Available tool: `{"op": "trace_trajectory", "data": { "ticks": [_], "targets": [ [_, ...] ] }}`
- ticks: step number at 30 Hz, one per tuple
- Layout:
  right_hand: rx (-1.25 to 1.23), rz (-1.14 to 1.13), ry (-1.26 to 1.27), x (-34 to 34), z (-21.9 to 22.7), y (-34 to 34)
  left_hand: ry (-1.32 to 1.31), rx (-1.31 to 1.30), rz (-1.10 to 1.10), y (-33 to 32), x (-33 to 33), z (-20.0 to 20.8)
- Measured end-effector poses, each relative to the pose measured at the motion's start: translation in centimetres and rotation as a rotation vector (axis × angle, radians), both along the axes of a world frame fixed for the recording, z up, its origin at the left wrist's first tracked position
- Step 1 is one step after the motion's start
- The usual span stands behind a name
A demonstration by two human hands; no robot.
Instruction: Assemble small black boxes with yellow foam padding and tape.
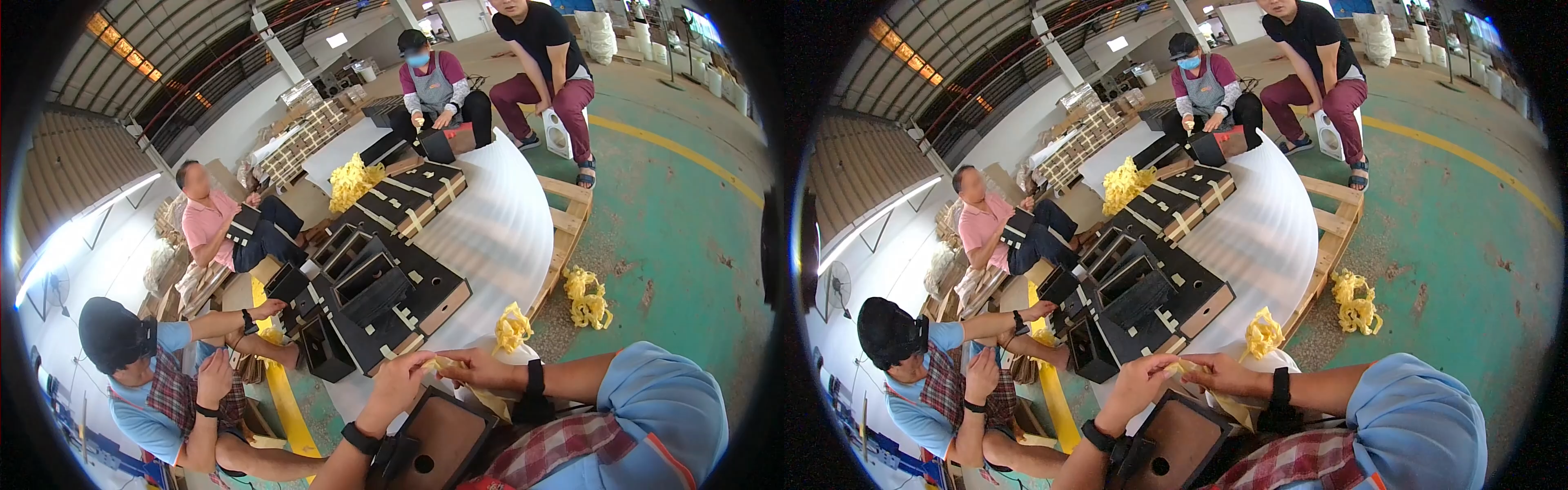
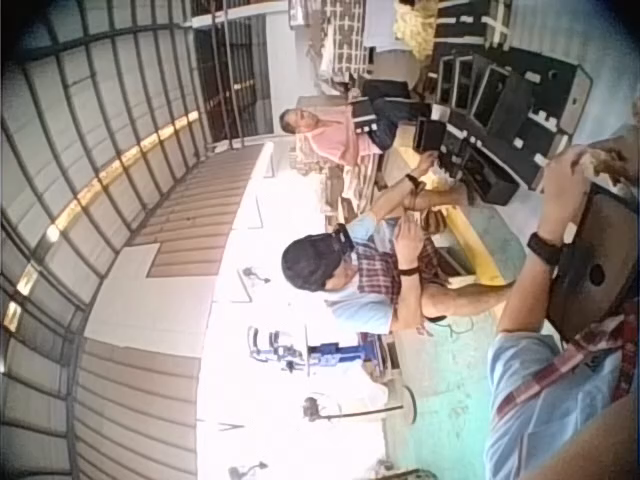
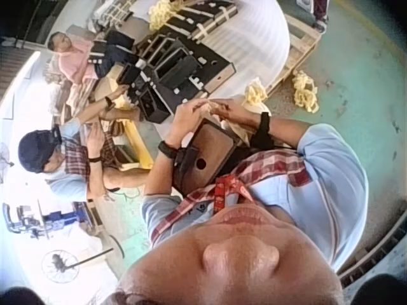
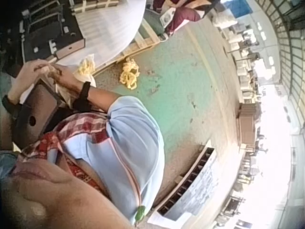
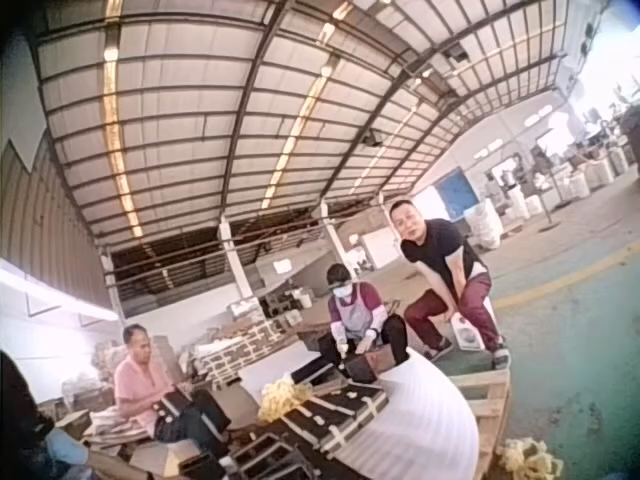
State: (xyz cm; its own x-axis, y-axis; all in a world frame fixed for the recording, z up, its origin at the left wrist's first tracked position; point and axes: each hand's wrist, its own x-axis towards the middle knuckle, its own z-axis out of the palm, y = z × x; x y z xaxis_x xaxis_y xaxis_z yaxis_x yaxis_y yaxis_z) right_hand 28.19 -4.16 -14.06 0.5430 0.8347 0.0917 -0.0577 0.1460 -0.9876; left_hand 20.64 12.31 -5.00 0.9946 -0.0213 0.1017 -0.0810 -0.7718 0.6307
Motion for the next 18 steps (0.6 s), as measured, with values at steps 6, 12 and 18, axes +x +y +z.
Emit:
{"op": "trace_trajectory", "data": {
  "ticks": [6,12,18],
  "targets": [
    [-0.080,0.028,-0.035,0.1,0.0,-0.1,0.049,-0.134,-0.001,0.0,-0.1,0.3],
    [-0.008,0.069,-0.028,-0.6,1.3,-0.2,0.055,-0.064,0.017,-0.4,0.2,-0.2],
    [-0.086,0.039,-0.079,-0.2,0.6,-0.1,-0.001,-0.021,0.007,0.1,-0.3,-0.2]
  ]
}}
